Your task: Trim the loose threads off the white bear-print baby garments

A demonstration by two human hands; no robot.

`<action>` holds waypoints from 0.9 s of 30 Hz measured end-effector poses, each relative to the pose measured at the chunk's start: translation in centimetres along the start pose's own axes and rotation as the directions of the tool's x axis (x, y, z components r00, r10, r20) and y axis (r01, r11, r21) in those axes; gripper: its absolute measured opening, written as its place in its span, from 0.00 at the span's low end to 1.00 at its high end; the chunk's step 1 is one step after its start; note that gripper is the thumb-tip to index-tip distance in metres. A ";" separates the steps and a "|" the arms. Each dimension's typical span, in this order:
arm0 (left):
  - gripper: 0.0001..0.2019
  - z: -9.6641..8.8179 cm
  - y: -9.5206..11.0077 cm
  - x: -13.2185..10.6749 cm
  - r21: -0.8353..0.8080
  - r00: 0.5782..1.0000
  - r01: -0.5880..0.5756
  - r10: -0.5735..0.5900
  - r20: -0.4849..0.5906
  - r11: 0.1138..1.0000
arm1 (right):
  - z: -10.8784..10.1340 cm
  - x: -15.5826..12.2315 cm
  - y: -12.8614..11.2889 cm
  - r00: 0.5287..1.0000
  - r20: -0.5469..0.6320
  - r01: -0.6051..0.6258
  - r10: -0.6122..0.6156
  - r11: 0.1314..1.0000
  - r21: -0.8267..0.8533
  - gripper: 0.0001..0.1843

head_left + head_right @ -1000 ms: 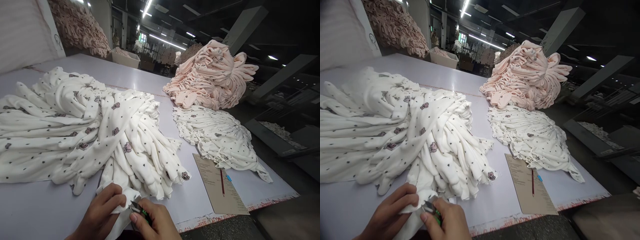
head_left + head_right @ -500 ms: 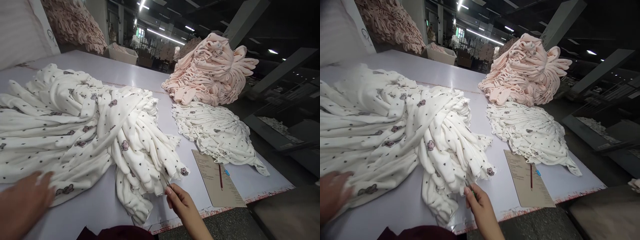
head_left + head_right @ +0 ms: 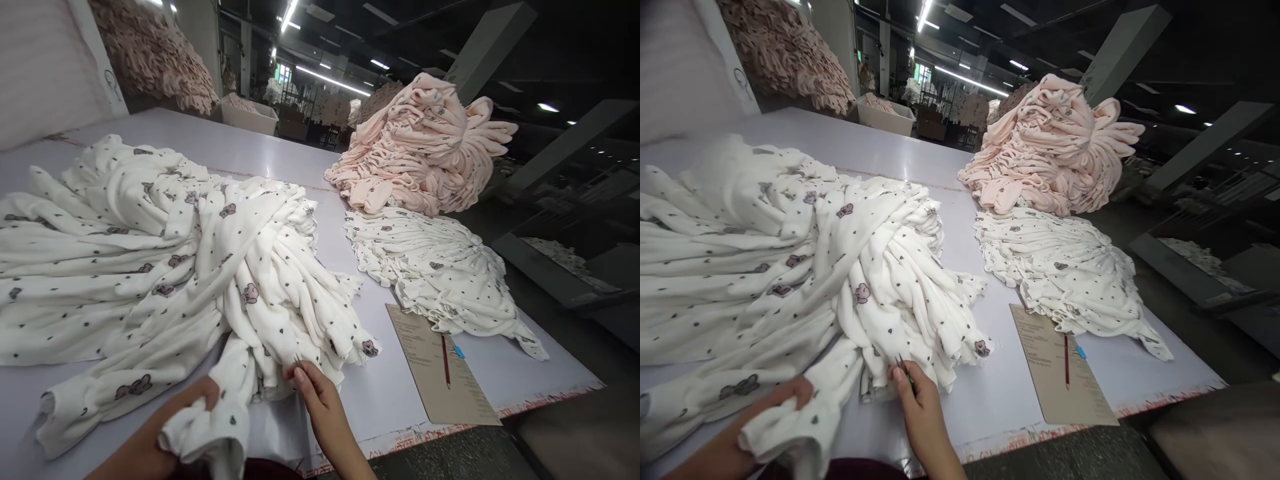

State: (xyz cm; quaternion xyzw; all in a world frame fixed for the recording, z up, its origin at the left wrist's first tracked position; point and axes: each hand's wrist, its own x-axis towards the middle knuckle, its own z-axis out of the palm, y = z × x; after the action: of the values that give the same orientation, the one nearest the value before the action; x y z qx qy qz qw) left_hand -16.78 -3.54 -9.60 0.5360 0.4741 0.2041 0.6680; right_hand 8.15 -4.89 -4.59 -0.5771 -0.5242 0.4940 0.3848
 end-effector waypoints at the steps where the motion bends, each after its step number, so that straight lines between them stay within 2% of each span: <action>1: 0.12 -0.9 0.8 -0.9 -0.004 0.999 -0.005 0.005 -0.033 1.000 | 0.2 -0.3 -0.3 1.000 0.009 0.028 -0.028 0.999 0.032 0.19; 3: 0.12 -1.5 2.7 -2.4 0.025 0.993 -0.047 0.050 -0.104 0.999 | 0.9 -0.8 -1.3 0.991 0.059 0.111 -0.117 0.989 0.093 0.22; 5: 0.11 -1.0 4.4 -3.1 0.061 0.985 -0.090 0.098 -0.141 0.994 | 1.9 -1.0 -2.5 0.961 0.155 0.223 -0.227 0.974 0.047 0.28; 6: 0.11 -0.6 5.1 -3.3 0.075 0.984 -0.103 0.112 -0.137 0.992 | 2.4 -0.9 -3.1 0.939 0.210 0.280 -0.271 0.960 -0.014 0.27; 8: 0.13 0.3 5.5 -3.4 0.090 0.986 -0.131 0.140 -0.096 0.987 | 3.0 -0.7 -3.9 0.915 0.278 0.339 -0.293 0.931 -0.136 0.14; 9: 0.17 0.6 5.4 -3.3 0.116 0.982 -0.153 0.164 -0.091 0.981 | 3.1 -0.6 -4.0 0.922 0.271 0.328 -0.278 0.931 -0.162 0.09; 10: 0.20 1.0 5.1 -3.1 0.167 0.973 -0.177 0.198 -0.117 0.970 | 3.2 -0.4 -4.0 0.939 0.239 0.291 -0.249 0.943 -0.160 0.09; 12: 0.24 1.6 4.3 -2.8 0.329 0.920 -0.223 0.310 -0.239 0.917 | 3.2 -0.2 -3.5 0.974 0.149 0.187 -0.171 0.977 -0.105 0.15; 14: 0.20 2.3 4.0 -2.6 0.484 0.811 -0.266 0.465 -0.356 0.834 | 3.2 -0.2 -2.8 0.989 0.093 0.122 -0.119 0.992 -0.023 0.19; 15: 0.17 2.5 4.2 -2.4 0.515 0.757 -0.303 0.530 -0.381 0.802 | 3.3 -0.2 -2.5 0.992 0.073 0.105 -0.106 0.994 0.018 0.20; 16: 0.14 2.7 4.6 -2.3 0.501 0.730 -0.351 0.566 -0.382 0.791 | 3.4 -0.2 -2.2 0.994 0.059 0.090 -0.094 0.994 0.057 0.21; 17: 0.10 2.9 5.1 -2.2 0.439 0.740 -0.393 0.561 -0.370 0.808 | 3.5 -0.2 -2.1 0.996 0.047 0.077 -0.082 0.992 0.100 0.22; 18: 0.06 2.9 5.7 -2.0 0.323 0.782 -0.410 0.511 -0.357 0.853 | 3.6 -0.1 -2.0 0.997 0.037 0.064 -0.070 0.987 0.150 0.23; 19: 0.06 2.9 6.4 -1.8 0.153 0.845 -0.385 0.415 -0.336 0.910 | 3.6 0.0 -2.0 0.998 0.029 0.043 -0.050 0.978 0.204 0.24; 20: 0.10 2.8 6.9 -1.5 -0.055 0.912 -0.313 0.283 -0.296 0.948 | 3.6 0.2 -2.0 1.000 0.026 0.009 -0.016 0.966 0.259 0.24; 21: 0.12 2.6 7.4 -1.3 -0.267 0.961 -0.212 0.150 -0.233 0.940 | 3.6 0.4 -2.0 0.999 0.027 -0.036 0.029 0.951 0.308 0.24; 22: 0.13 2.5 7.7 -1.0 -0.446 0.987 -0.114 0.048 -0.156 0.888 | 3.5 0.6 -2.0 0.996 0.032 -0.088 0.082 0.934 0.347 0.25; 24: 0.14 2.3 7.9 -0.6 -0.645 0.999 0.012 -0.032 -0.020 0.764 | 3.2 0.9 -1.9 0.984 0.032 -0.176 0.177 0.908 0.380 0.26; 25: 0.15 2.2 7.9 -0.4 -0.671 0.999 0.036 -0.034 0.017 0.740 | 3.1 0.9 -1.9 0.980 0.023 -0.194 0.200 0.906 0.377 0.26; 27: 0.17 2.3 7.9 -0.3 -0.671 0.999 0.046 -0.037 0.028 0.740 | 2.9 0.8 -2.0 0.983 -0.043 -0.155 0.178 0.933 0.325 0.24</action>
State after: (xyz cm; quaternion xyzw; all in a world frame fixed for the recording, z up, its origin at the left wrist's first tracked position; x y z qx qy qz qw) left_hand -13.12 -2.32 -2.34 0.2506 0.3764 0.3425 0.8235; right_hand 4.83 -3.98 -3.46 -0.5667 -0.3720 0.5823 0.4487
